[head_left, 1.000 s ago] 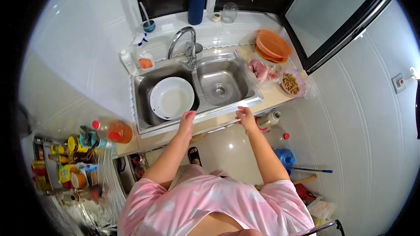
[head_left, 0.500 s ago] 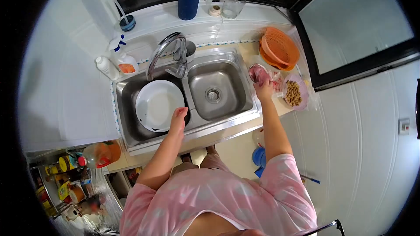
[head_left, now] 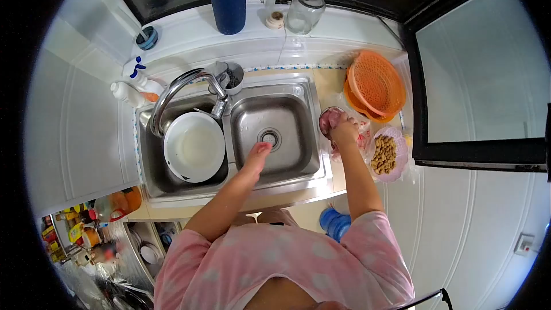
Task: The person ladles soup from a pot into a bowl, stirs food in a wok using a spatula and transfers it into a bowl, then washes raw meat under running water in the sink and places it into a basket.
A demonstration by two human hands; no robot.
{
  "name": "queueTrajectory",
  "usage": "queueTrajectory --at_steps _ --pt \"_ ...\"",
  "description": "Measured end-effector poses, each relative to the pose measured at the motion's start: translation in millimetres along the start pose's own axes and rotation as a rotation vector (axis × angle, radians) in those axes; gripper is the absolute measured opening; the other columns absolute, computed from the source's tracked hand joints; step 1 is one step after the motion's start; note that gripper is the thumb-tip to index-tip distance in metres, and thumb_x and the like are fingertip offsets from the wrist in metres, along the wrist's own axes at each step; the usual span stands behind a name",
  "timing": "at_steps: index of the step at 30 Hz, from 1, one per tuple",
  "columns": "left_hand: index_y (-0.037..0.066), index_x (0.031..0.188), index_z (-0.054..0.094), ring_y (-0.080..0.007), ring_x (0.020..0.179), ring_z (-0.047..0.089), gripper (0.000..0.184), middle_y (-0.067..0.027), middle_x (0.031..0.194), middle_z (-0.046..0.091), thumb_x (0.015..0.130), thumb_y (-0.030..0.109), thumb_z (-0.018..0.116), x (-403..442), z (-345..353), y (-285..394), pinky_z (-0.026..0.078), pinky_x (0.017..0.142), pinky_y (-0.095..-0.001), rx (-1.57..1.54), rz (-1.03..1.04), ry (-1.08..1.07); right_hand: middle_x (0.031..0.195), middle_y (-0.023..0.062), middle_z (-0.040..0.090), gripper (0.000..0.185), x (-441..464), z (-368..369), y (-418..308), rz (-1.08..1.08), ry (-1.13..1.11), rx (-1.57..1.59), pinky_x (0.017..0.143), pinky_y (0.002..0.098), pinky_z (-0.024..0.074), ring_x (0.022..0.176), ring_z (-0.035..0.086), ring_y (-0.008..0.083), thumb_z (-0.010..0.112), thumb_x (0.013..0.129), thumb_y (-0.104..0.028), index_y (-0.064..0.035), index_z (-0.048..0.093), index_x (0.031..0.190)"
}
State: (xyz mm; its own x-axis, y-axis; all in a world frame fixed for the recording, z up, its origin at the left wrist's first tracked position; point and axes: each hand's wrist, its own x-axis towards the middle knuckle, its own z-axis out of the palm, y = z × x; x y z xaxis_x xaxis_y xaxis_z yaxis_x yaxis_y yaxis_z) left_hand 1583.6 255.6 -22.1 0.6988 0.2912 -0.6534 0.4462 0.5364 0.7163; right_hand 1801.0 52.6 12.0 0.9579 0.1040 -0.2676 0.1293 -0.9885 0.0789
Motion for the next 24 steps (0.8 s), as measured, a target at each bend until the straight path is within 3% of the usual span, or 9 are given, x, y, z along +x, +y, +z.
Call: queueTrajectory --at_steps 6,9,12,18,22,24 --pt "0.016 0.118 0.048 -0.0154 0.105 0.049 0.033 -0.0009 0.116 0.053 0.091 0.035 0.048 31.9 57.5 -6.7 0.034 0.09 -0.0306 -0.093 -0.137 -0.233 0.101 0.0256 0.059 0.051 13.4 -7.5 28.9 -0.081 0.026 0.3 0.084 0.0416 0.0456 0.095 0.058 0.0381 0.059 0.068 -0.02 -0.0057 0.048 0.116" --pt "0.02 0.134 0.036 -0.0193 0.112 0.046 0.055 -0.0038 0.13 0.044 0.089 0.051 0.044 40.0 94.5 -1.3 0.032 0.094 -0.0384 -0.06 -0.075 -0.377 0.103 0.0246 0.06 0.046 20.3 -12.3 41.4 -0.137 -0.099 0.458 0.087 0.0385 0.0448 0.1 0.057 0.0355 0.057 0.071 -0.021 -0.0064 0.05 0.115" --pt "0.021 0.137 0.032 -0.0209 0.112 0.047 0.061 -0.0014 0.136 0.037 0.087 0.054 0.045 52.0 127.7 -7.9 0.032 0.094 -0.0391 -0.153 -0.088 -0.382 0.097 0.022 0.062 0.048 17.5 -14.1 53.1 -0.166 -0.058 0.644 0.083 0.0374 0.0461 0.095 0.06 0.033 0.06 0.069 -0.022 -0.007 0.053 0.114" --pt "0.022 0.139 0.027 -0.0215 0.113 0.046 0.065 0.0028 0.14 0.032 0.086 0.053 0.048 66.0 146.4 -18.7 0.03 0.098 -0.0413 -0.268 -0.104 -0.451 0.097 0.0159 0.063 0.048 18.6 -1.7 85.1 -0.077 -0.12 0.947 0.079 0.032 0.0466 0.086 0.061 0.0269 0.064 0.067 -0.018 -0.0047 0.054 0.113" --pt "0.021 0.139 0.028 -0.0215 0.112 0.046 0.064 0.0021 0.137 0.034 0.086 0.052 0.049 66.4 143.1 -22.3 0.029 0.099 -0.0426 -0.295 -0.084 -0.442 0.097 0.009 0.06 0.042 -1.1 -9.2 92.6 -0.067 -0.137 1.519 0.075 0.0272 0.0465 0.084 0.057 0.0178 0.059 0.073 -0.003 -0.0004 0.053 0.115" --pt "0.021 0.138 0.029 -0.0214 0.112 0.046 0.063 0.0013 0.136 0.035 0.086 0.052 0.049 62.3 140.8 -18.3 0.03 0.099 -0.0428 -0.284 -0.097 -0.404 0.097 0.0088 0.061 0.042 -12.9 -21.9 93.6 0.0 -0.131 1.585 0.074 0.0272 0.0467 0.083 0.057 0.0173 0.058 0.074 -0.002 -0.0003 0.052 0.116"
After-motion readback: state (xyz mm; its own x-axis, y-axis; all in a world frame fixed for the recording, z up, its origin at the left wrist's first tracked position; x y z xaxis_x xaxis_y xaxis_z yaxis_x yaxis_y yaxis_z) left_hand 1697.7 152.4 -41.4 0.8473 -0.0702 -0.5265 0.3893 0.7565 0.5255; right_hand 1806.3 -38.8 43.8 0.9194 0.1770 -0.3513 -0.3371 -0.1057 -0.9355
